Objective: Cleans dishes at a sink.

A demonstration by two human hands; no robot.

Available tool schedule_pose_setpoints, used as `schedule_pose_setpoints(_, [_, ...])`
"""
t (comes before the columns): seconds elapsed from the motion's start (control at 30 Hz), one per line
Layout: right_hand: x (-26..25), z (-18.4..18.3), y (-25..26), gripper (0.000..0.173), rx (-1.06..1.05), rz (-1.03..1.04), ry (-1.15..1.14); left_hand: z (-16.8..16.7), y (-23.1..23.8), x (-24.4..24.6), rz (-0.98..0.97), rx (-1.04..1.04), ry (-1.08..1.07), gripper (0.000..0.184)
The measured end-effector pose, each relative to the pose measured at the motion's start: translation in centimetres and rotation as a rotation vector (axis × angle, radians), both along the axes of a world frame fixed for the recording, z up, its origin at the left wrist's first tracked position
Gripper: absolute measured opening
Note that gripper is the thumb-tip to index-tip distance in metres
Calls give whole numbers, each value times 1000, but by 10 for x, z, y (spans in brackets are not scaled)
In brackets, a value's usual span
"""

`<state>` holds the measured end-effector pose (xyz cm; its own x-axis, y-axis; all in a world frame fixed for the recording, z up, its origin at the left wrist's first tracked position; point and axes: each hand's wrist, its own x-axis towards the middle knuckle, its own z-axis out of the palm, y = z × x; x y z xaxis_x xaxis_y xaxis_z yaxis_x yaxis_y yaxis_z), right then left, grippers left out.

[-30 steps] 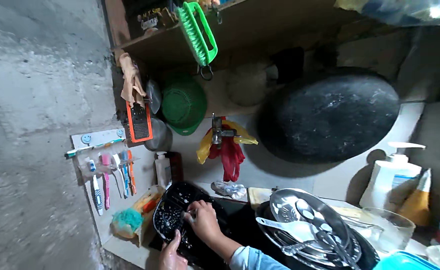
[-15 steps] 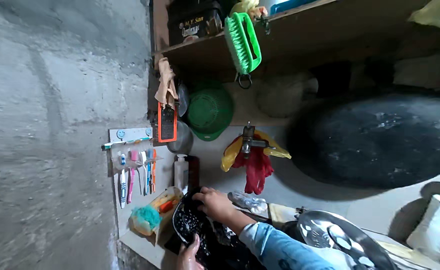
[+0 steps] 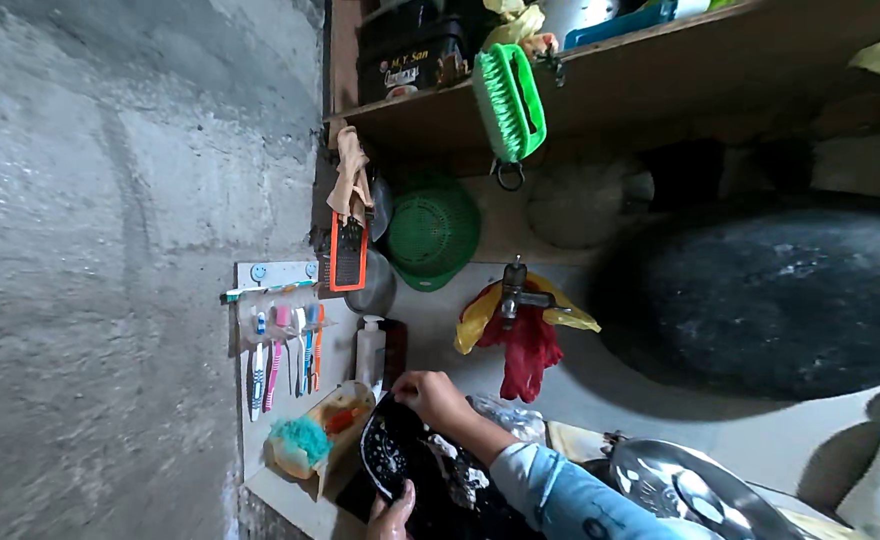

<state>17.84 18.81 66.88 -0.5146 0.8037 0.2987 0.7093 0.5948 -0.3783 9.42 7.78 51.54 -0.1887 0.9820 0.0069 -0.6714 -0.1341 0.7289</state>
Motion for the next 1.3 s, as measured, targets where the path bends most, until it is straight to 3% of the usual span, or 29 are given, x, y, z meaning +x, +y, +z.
schedule_pose_setpoints(0.27, [-22, 5, -9, 28, -60, 231, -290, -1, 0, 0, 29, -33, 84, 40])
schedule_pose_setpoints(0.5, [-24, 7, -7, 20, -28, 245, -316, 2, 0, 2, 26, -13, 63, 41])
schedule_pose_setpoints(0.67, [-2, -2, 5, 21, -23, 127, -266, 0, -1, 4, 46, 25, 58, 39])
schedule_pose_setpoints(0.9, [76, 9, 19, 16, -3, -169, -136, 2, 0, 5, 39, 15, -23, 41])
schedule_pose_setpoints(1.0, [107, -11, 30, 18, -35, -309, -249, -2, 2, 4, 39, 5, -21, 45])
schedule_pose_setpoints(1.13, [129, -38, 16, 37, -283, -369, -531, -2, 2, 5, 61, -4, -1, 48])
schedule_pose_setpoints(1.3, [134, -32, 12, 31, -349, -422, -555, -1, 1, 6, 77, -11, -1, 45])
